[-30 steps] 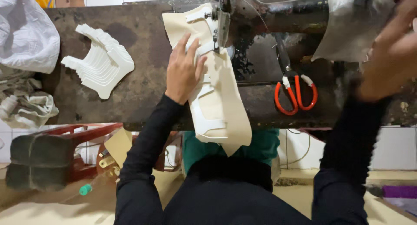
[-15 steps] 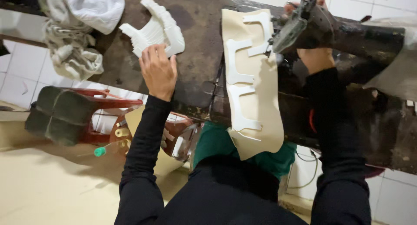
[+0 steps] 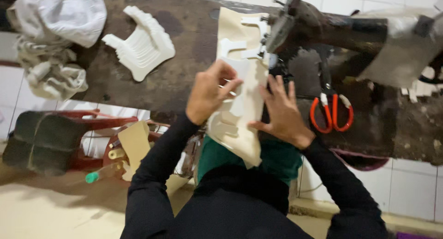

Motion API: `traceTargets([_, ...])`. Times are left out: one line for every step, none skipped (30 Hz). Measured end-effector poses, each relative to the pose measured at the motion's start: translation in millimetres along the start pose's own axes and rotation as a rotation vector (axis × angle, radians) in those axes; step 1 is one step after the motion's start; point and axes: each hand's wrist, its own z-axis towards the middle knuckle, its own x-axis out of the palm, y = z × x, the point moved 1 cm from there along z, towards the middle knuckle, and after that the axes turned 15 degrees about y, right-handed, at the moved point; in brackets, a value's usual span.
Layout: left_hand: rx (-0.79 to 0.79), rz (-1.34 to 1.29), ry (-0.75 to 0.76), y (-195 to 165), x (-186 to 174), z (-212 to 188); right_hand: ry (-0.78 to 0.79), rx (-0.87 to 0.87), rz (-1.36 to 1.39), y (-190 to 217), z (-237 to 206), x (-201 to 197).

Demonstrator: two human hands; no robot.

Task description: The person sits at a treadle sewing machine and sews white foam cutout pieces onto a long strip of foam, guiding the material under the needle with both hands. They reposition the strip, add more cutouts along it, and stack finished pieces on the workbench.

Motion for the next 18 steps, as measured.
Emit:
traceTargets([-0.021,-0.125,0.080,0.0,15.2,7.0,0.016,0.007,-0.018,4.0,0.2,2.2])
traceTargets([0.024,-0.058,0.100,0.1,25.9,12.2,0.032,0.011,-0.036,6.0,0.2,3.7])
traceTargets([0.071,0.010,0.117,0.6,34.5,16.8,0.048,0.012,-0.053,6.2,-0.5,4.6])
traceTargets([0.118,0.076,0.132,1.2,41.2,19.2,0.032,-0.006,-0.018,5.4,-2.3,4.6])
traceTargets([0.123,0.096,0.128,2.7,44.5,19.6,0.017,-0.028,0.017,4.2,-4.1,4.4])
traceTargets([0.130,0.117,0.124,4.2,45.3,19.4,-0.001,-0.051,0.052,2.7,-5.8,3.9])
traceTargets([0.135,0.140,0.123,5.9,44.4,19.5,-0.021,-0.055,0.094,1.4,-7.4,3.3])
traceTargets([0.137,0.289,0.105,7.6,42.5,20.5,-0.039,-0.057,0.139,0.4,-8.6,2.9])
traceTargets([0.138,0.436,0.083,9.5,40.5,21.6,-0.054,-0.062,0.184,0.0,-9.9,2.3])
traceTargets([0.142,0.585,0.058,11.6,37.3,25.2,-0.056,-0.063,0.201,-0.3,-10.5,1.6])
traceTargets([0.215,0.621,0.078,13.7,34.3,31.1,-0.060,-0.065,0.219,-0.3,-10.8,1.0])
traceTargets([0.286,0.656,0.101,16.0,31.9,37.8,-0.061,-0.067,0.239,0.1,-11.3,0.1])
traceTargets([0.358,0.689,0.124,18.3,30.4,43.2,-0.050,-0.060,0.242,0.5,-11.3,-0.5])
traceTargets([0.362,0.690,0.119,20.5,30.2,45.9,-0.039,-0.053,0.242,0.9,-11.7,-1.6])
traceTargets([0.368,0.692,0.114,22.8,29.5,49.1,-0.030,-0.046,0.239,1.2,-11.5,-2.5])
traceTargets([0.374,0.692,0.110,24.4,29.3,51.4,-0.031,-0.037,0.210,1.5,-11.6,-3.5])
traceTargets([0.366,0.680,0.118,25.9,29.8,52.2,-0.027,-0.029,0.183,1.8,-11.6,-4.3])
traceTargets([0.358,0.670,0.124,27.3,29.4,52.9,-0.023,-0.024,0.155,1.9,-11.6,-4.8])
